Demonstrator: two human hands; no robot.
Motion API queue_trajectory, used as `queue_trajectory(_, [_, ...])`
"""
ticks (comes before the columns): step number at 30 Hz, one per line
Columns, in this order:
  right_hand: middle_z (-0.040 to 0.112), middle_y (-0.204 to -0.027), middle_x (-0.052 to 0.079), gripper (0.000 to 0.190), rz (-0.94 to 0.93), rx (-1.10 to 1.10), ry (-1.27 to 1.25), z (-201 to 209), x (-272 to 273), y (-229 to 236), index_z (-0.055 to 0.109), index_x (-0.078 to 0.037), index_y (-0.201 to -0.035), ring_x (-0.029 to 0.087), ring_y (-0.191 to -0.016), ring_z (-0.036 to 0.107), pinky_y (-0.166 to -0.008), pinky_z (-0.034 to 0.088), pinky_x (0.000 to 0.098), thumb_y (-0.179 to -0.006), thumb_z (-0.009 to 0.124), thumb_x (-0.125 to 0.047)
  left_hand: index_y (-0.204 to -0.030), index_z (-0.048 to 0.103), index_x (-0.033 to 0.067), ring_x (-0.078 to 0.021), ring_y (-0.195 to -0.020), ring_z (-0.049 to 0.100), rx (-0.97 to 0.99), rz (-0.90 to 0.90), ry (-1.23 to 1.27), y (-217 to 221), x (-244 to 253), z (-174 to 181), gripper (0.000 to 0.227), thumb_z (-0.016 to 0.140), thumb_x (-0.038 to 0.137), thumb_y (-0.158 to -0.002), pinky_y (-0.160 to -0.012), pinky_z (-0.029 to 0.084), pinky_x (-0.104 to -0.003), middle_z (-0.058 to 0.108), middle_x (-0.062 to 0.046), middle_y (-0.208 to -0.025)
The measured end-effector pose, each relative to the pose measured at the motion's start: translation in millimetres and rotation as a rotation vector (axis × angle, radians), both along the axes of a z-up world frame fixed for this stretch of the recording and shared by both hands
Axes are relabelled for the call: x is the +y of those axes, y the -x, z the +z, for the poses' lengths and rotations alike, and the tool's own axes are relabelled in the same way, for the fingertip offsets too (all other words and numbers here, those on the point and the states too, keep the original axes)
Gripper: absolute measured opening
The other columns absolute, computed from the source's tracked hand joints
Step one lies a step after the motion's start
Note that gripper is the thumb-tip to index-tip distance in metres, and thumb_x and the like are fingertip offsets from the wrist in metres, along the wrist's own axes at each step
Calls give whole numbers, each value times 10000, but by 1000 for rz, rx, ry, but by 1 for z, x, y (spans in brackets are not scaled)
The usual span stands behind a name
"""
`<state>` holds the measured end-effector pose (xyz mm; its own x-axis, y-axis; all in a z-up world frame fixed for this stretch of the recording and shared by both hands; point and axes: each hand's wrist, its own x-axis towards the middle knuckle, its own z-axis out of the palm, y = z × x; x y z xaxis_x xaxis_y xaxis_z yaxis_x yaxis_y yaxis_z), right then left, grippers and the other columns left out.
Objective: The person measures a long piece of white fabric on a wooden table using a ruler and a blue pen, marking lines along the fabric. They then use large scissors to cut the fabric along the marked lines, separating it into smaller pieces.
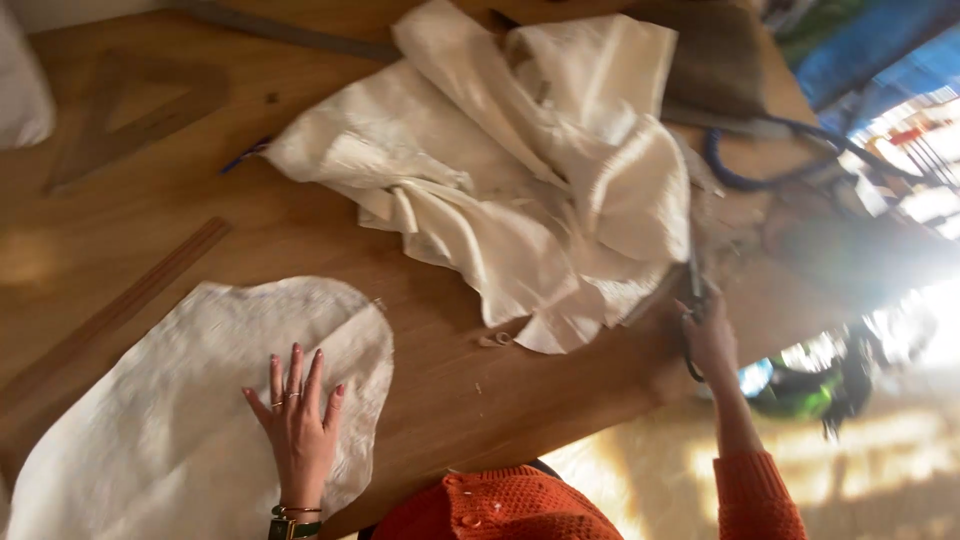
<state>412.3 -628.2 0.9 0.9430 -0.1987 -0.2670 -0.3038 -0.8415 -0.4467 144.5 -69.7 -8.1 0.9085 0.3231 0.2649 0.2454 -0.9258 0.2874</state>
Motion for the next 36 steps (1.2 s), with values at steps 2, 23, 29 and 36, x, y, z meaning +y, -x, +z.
queue_trajectory(2, [638, -1159, 389, 679, 16, 26, 164, -4, -5, -15, 251, -207, -1555, 650, -1057, 563, -881, 421, 683, -960, 547, -347, -1501, 539, 179, -404, -1564, 310, 31, 171, -34, 30, 12, -6, 560, 523, 423, -997, -1185, 156, -772, 379, -78, -1687])
queue_trajectory(23, [643, -1347, 320, 646, 638, -608, 353, -68, -37, -116, 561, 3, -1527, 492, -1240, 605, -1012, 489, 571, -1003, 676, -358, -1570, 439, -6, -568, -1386, 421, -64, 1154, -163, 258, 126, -30, 782, 572, 545, -1032, -970, 313, -816, 510, -335, -1511])
queue_trajectory(29, [725, -1290, 265, 461, 786, -1002, 225, -9, 160, 36, 759, 32, -1420, 446, -1219, 657, -1032, 529, 538, -1041, 809, -225, -1553, 431, 89, -438, -1092, 631, 40, 1250, 131, 258, 160, 15, 791, 673, 505, -925, -870, 414, -559, 710, -246, -1175])
queue_trajectory(36, [508, -1488, 161, 715, 633, -199, -283, 38, 380, 116, 440, -68, -1553, 305, -1343, 405, -823, 558, 446, -912, 689, -262, -656, 436, 143, -123, -576, 344, -87, 1083, 968, 248, 170, 70, 509, 731, 488, -884, -560, 275, -341, 378, 24, -596])
